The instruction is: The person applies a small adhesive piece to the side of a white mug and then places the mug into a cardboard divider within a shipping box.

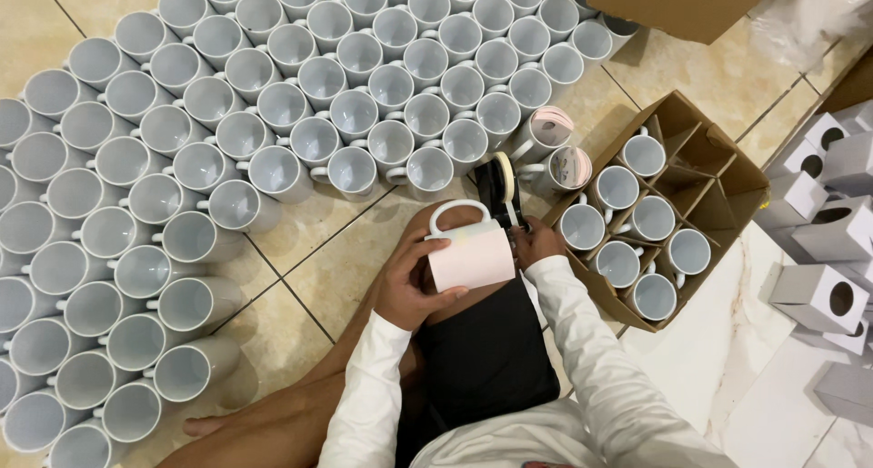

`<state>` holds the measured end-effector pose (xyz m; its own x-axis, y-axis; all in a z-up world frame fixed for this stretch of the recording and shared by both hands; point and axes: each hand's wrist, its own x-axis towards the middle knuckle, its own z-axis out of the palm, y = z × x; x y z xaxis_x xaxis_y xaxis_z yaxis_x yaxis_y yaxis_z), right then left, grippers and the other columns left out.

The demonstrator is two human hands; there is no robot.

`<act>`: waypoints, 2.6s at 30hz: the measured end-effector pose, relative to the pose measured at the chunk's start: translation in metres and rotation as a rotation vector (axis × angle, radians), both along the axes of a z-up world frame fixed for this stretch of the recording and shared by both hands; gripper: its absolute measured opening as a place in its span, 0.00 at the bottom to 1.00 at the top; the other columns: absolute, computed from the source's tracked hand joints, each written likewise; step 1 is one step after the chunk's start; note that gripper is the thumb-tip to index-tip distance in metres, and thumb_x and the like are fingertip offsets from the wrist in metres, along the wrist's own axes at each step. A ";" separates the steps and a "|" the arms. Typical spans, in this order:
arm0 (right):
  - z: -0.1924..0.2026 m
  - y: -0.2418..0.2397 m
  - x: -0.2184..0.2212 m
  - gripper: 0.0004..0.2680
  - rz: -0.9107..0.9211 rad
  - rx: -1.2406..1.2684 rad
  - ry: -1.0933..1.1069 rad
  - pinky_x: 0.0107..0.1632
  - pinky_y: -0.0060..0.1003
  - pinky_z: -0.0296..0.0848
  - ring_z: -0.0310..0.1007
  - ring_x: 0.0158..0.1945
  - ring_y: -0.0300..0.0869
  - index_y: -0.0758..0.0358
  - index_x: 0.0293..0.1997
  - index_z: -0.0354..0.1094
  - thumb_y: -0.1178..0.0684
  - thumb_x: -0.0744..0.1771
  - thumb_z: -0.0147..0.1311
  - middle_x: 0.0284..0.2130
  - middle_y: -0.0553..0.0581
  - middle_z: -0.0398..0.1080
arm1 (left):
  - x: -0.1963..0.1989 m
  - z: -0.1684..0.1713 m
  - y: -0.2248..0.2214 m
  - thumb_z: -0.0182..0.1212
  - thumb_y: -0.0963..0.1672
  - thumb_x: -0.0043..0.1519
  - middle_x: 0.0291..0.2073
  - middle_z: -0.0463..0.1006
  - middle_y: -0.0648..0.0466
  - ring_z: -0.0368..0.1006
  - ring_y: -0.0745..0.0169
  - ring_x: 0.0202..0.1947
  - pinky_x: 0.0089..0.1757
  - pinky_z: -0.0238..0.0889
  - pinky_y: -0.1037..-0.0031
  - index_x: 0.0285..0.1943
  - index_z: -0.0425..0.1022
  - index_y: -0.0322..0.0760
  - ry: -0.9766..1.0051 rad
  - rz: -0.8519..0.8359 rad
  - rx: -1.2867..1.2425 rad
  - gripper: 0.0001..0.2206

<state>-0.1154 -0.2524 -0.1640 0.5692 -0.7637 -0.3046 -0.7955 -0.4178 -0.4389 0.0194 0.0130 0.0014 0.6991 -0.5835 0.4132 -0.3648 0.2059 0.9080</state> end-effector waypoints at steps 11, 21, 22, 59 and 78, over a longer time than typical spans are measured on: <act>0.057 0.026 0.009 0.05 -0.245 0.113 -0.223 0.40 0.39 0.71 0.75 0.28 0.43 0.48 0.37 0.73 0.46 0.64 0.52 0.16 0.46 0.71 | 0.002 0.004 0.000 0.78 0.47 0.41 0.45 0.72 0.42 0.75 0.51 0.43 0.47 0.67 0.65 0.49 0.75 0.35 0.014 -0.022 -0.033 0.27; 0.071 0.053 -0.010 0.04 -0.009 -0.351 -0.314 0.42 0.47 0.76 0.72 0.46 0.58 0.58 0.34 0.73 0.53 0.63 0.59 0.46 0.56 0.61 | 0.001 0.000 0.000 0.78 0.47 0.42 0.45 0.72 0.42 0.74 0.52 0.44 0.48 0.66 0.64 0.50 0.74 0.35 0.049 -0.029 -0.035 0.28; 0.061 0.047 -0.012 0.04 0.051 -0.384 -0.372 0.40 0.47 0.75 0.73 0.43 0.56 0.58 0.33 0.73 0.52 0.63 0.59 0.39 0.56 0.65 | 0.002 -0.001 -0.001 0.78 0.48 0.42 0.46 0.72 0.42 0.74 0.51 0.44 0.48 0.66 0.65 0.50 0.75 0.36 0.040 -0.026 -0.027 0.28; 0.162 0.100 -0.044 0.07 -0.294 0.333 -1.105 0.13 0.23 0.60 0.68 0.16 0.42 0.72 0.42 0.66 0.66 0.63 0.55 0.26 0.66 0.71 | -0.004 0.011 -0.008 0.77 0.45 0.43 0.43 0.73 0.42 0.72 0.50 0.47 0.51 0.63 0.63 0.50 0.74 0.31 0.116 -0.002 -0.127 0.27; 0.181 0.166 -0.001 0.18 -0.283 0.349 -0.947 0.18 0.27 0.64 0.63 0.12 0.37 0.58 0.31 0.48 0.58 0.59 0.66 0.19 0.60 0.72 | -0.003 0.008 -0.001 0.76 0.49 0.42 0.44 0.74 0.46 0.72 0.51 0.47 0.51 0.63 0.64 0.50 0.75 0.39 0.067 0.021 -0.028 0.26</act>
<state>-0.1164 -0.0865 0.0171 0.5039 -0.8619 -0.0568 -0.1124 -0.0003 -0.9937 0.0164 0.0119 0.0094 0.7379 -0.5571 0.3811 -0.3080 0.2245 0.9245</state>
